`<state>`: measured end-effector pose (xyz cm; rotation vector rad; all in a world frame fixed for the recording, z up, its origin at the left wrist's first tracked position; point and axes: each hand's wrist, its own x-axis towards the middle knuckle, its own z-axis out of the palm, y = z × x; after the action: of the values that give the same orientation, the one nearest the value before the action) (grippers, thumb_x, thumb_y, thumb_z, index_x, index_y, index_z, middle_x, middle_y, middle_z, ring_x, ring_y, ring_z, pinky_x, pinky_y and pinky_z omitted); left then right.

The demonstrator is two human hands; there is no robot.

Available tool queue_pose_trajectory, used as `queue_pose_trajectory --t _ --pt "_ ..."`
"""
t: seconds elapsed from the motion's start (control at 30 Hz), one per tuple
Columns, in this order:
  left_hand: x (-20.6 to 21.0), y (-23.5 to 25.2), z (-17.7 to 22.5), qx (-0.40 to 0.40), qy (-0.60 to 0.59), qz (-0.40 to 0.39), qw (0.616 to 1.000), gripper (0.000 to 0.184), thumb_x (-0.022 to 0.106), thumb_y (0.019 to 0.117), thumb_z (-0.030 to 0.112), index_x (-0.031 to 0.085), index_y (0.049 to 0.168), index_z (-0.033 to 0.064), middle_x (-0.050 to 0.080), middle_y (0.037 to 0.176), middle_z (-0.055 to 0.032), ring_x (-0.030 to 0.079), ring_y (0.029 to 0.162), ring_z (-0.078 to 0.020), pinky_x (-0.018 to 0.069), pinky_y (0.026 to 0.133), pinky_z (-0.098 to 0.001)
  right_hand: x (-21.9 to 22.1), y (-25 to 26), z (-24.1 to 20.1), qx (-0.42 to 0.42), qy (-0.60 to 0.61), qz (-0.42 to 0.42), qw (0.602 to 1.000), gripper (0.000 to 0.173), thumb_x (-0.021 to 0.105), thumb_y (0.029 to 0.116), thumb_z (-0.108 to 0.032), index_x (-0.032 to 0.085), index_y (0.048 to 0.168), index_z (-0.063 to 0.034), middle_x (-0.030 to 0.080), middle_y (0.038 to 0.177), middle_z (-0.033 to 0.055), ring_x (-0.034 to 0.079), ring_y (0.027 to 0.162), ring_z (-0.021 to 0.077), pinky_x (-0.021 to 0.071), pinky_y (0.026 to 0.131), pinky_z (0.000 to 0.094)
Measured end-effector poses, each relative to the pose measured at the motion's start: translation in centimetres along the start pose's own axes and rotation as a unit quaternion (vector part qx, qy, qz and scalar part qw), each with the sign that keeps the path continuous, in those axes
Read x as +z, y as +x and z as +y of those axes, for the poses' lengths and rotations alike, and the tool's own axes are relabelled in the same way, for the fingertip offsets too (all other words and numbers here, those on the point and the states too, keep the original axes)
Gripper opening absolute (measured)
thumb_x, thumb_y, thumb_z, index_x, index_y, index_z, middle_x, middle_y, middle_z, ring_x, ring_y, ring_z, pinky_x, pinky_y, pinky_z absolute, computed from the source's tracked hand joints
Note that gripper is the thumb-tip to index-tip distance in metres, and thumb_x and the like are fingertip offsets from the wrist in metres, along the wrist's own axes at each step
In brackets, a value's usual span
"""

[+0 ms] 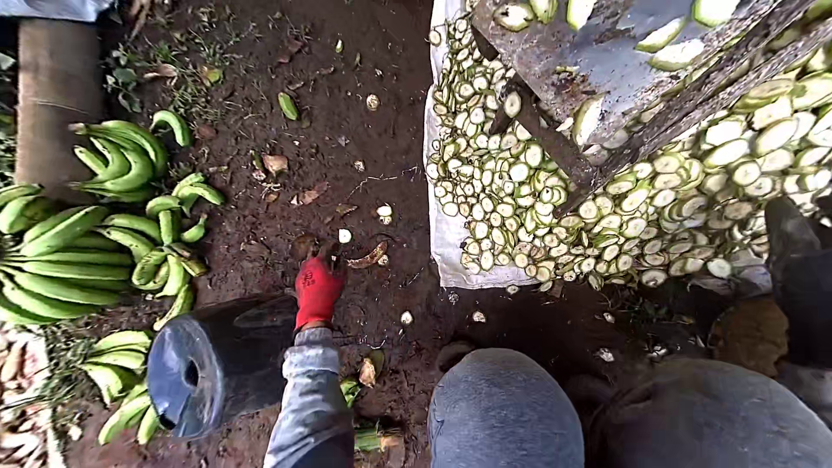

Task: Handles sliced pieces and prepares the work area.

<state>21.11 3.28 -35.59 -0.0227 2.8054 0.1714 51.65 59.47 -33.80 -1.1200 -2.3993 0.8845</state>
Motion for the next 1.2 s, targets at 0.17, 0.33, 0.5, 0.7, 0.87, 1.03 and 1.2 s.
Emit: queue_pose_trajectory --t 0.17,0.33,0.5,0.7,0.87,1.03,1.2 --pt "8.3 9.1 -1.6 -0.046 0.067 -0.014 0.997 0.064 0.063 0.0993 0.028 0.040 0.155 0.0057 0.049 0.141 -0.0399 0.051 0.128 -0.0584 0.0418 0.101 -0.0738 2.9 -5.8 -2.2 -0.027 0.041 -0.150 0.987 0.051 0.056 0.0993 -0.024 0.051 0.146 -0.0054 0.056 0.144 0.0222 0.063 0.123 0.0349 0.0525 0.100 0.0522" --pt "9.0 9.7 -1.8 -0.006 0.146 0.011 0.989 0.069 0.069 0.0947 0.016 0.037 0.153 -0.0033 0.044 0.143 -0.0429 0.047 0.132 -0.0590 0.0399 0.107 -0.0692 8.3 -11.4 -1.5 -0.130 -0.009 -0.246 0.961 0.035 0.060 0.0983 -0.020 0.068 0.129 -0.0047 0.067 0.131 0.0166 0.065 0.120 0.0322 0.0514 0.103 0.0503" --pt "5.8 8.2 0.1 0.064 0.026 0.072 0.995 0.046 0.063 0.0985 0.017 0.055 0.136 -0.0093 0.057 0.134 -0.0373 0.053 0.130 -0.0512 0.0391 0.111 -0.0642 16.0 -14.2 -2.4 -0.208 -0.107 -0.281 0.931 0.045 0.063 0.0967 -0.014 0.062 0.141 -0.0233 0.053 0.152 0.0089 0.051 0.137 0.0367 0.0449 0.104 0.0613" --pt "5.2 4.8 8.5 0.205 -0.253 0.046 0.944 0.060 0.061 0.1024 0.027 0.038 0.156 0.0129 0.056 0.144 -0.0183 0.062 0.122 -0.0317 0.0516 0.101 -0.0532 20.5 -13.1 -1.8 -0.279 -0.246 -0.335 0.866 0.044 0.066 0.0964 -0.013 0.062 0.138 -0.0271 0.054 0.144 0.0156 0.053 0.126 0.0448 0.0485 0.092 0.0604" --pt "10.7 9.2 7.4 0.145 0.023 0.019 0.989 0.061 0.065 0.0984 0.033 0.045 0.152 0.0101 0.041 0.148 -0.0386 0.047 0.128 -0.0627 0.0407 0.096 -0.0796 14.0 -9.2 -5.6 -0.162 -0.097 -0.279 0.942 0.032 0.070 0.0903 -0.007 0.071 0.121 -0.0147 0.062 0.110 0.0180 0.066 0.090 0.0345 0.0571 0.074 0.0518" --pt "11.0 10.7 5.6 0.173 0.043 0.032 0.984 0.052 0.063 0.0996 0.023 0.049 0.145 0.0006 0.042 0.145 -0.0404 0.047 0.128 -0.0619 0.0394 0.100 -0.0774 4.2 -2.7 -7.6 -0.098 -0.175 0.008 0.980 0.078 0.069 0.0906 -0.041 0.037 0.158 -0.0179 0.034 0.159 0.0271 0.041 0.142 0.0469 0.0429 0.106 0.0621" --pt "7.7 6.8 9.0 0.251 -0.177 0.071 0.949 0.035 0.060 0.1019 0.026 0.062 0.131 0.0063 0.066 0.122 -0.0229 0.065 0.111 -0.0391 0.0512 0.094 -0.0620 12.6 -10.1 -6.3 -0.247 -0.110 -0.110 0.957 0.027 0.063 0.0953 -0.023 0.073 0.119 -0.0142 0.069 0.118 0.0147 0.066 0.109 0.0370 0.0542 0.087 0.0569"
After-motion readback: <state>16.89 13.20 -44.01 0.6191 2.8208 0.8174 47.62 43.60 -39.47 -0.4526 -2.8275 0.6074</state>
